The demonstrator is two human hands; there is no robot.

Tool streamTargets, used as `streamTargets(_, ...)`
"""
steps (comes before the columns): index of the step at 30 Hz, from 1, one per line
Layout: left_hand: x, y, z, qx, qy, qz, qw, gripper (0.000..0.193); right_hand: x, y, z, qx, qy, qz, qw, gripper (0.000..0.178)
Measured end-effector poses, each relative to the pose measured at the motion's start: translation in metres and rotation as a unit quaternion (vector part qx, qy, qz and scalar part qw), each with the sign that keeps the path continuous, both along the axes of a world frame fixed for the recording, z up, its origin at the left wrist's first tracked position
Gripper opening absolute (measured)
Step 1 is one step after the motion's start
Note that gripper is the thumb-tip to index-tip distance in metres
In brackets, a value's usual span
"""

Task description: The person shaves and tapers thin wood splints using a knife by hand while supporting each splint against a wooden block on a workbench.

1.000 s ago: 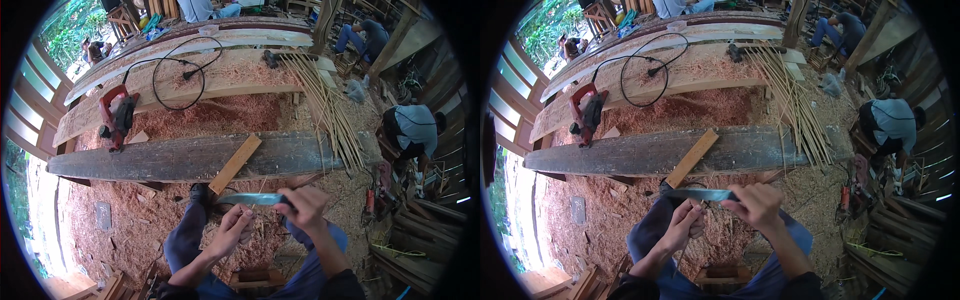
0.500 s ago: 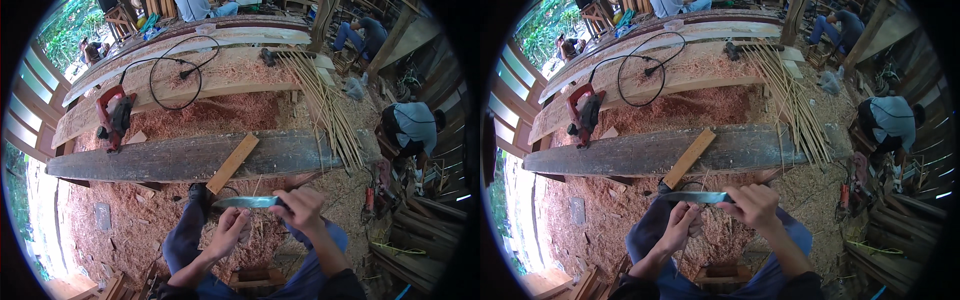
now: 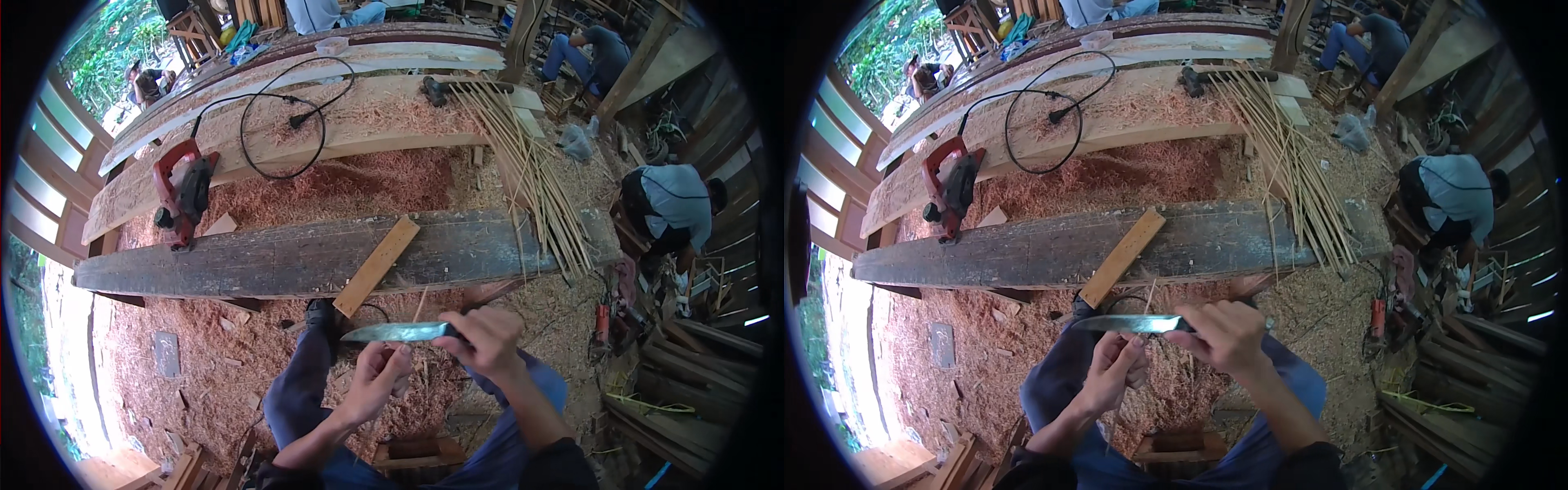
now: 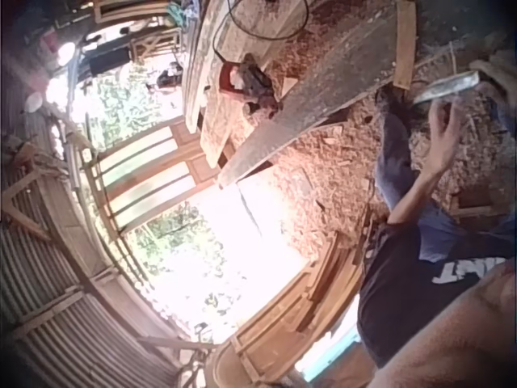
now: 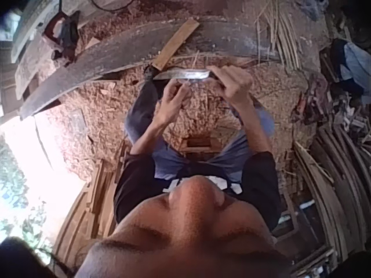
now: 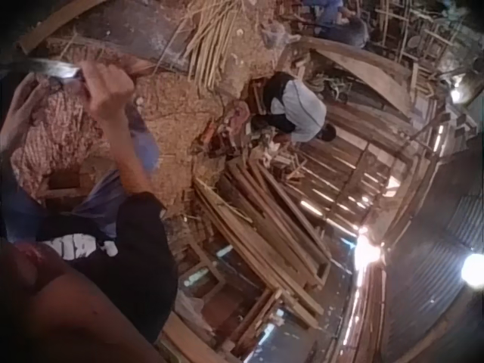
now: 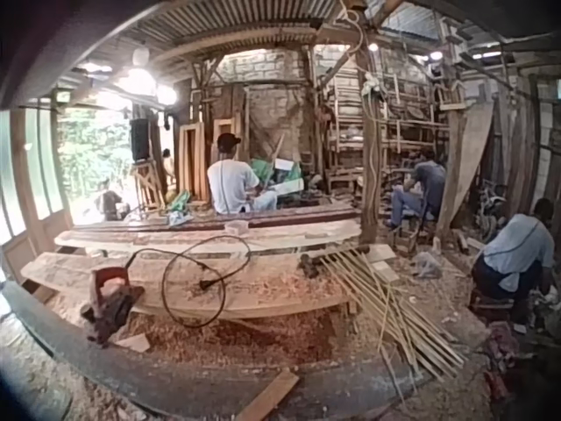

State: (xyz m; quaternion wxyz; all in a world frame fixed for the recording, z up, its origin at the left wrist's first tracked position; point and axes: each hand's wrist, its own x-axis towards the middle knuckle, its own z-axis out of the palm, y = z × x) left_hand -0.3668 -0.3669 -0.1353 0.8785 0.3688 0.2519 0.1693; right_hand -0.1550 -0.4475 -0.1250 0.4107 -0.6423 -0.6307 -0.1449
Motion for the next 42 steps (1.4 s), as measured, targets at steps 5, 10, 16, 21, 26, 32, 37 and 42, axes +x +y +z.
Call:
streamTargets(5,0.000,-0.002,0.001,-0.005,0.014,-0.008,1.000,0.013,-0.009,-0.001,-0.006,-0.039,-0.015,0.020,0.999,0.036)
streamTargets(10,-0.001,-0.001,0.008,0.011,-0.003,-0.009,1.000,0.012,0.001,0.000,-0.004,-0.041,-0.018,0.016,0.999,0.037)
streamTargets(16,-0.002,0.003,0.010,0.000,-0.027,-0.004,1.000,0.013,0.012,0.000,-0.003,0.015,-0.007,-0.045,0.999,0.044)
streamTargets(21,-0.001,0.000,0.003,0.029,-0.017,-0.005,0.999,0.012,-0.001,0.003,-0.004,0.002,-0.032,-0.017,0.999,0.043)
streamTargets(26,0.002,-0.003,0.006,0.019,0.012,0.003,1.000,0.011,-0.003,0.000,-0.006,-0.031,-0.045,0.003,0.999,0.039)
streamTargets(32,0.001,-0.003,-0.002,0.030,-0.029,0.009,0.999,0.012,0.026,0.001,-0.001,0.030,0.016,-0.079,0.996,0.040)
streamTargets(37,0.007,-0.006,0.002,0.046,0.007,0.006,0.999,0.011,-0.006,-0.002,0.002,-0.050,-0.030,0.007,0.998,0.036)
streamTargets(42,0.008,-0.004,0.004,0.003,0.001,0.000,1.000,0.011,0.002,-0.001,-0.004,-0.042,-0.031,0.002,0.999,0.035)
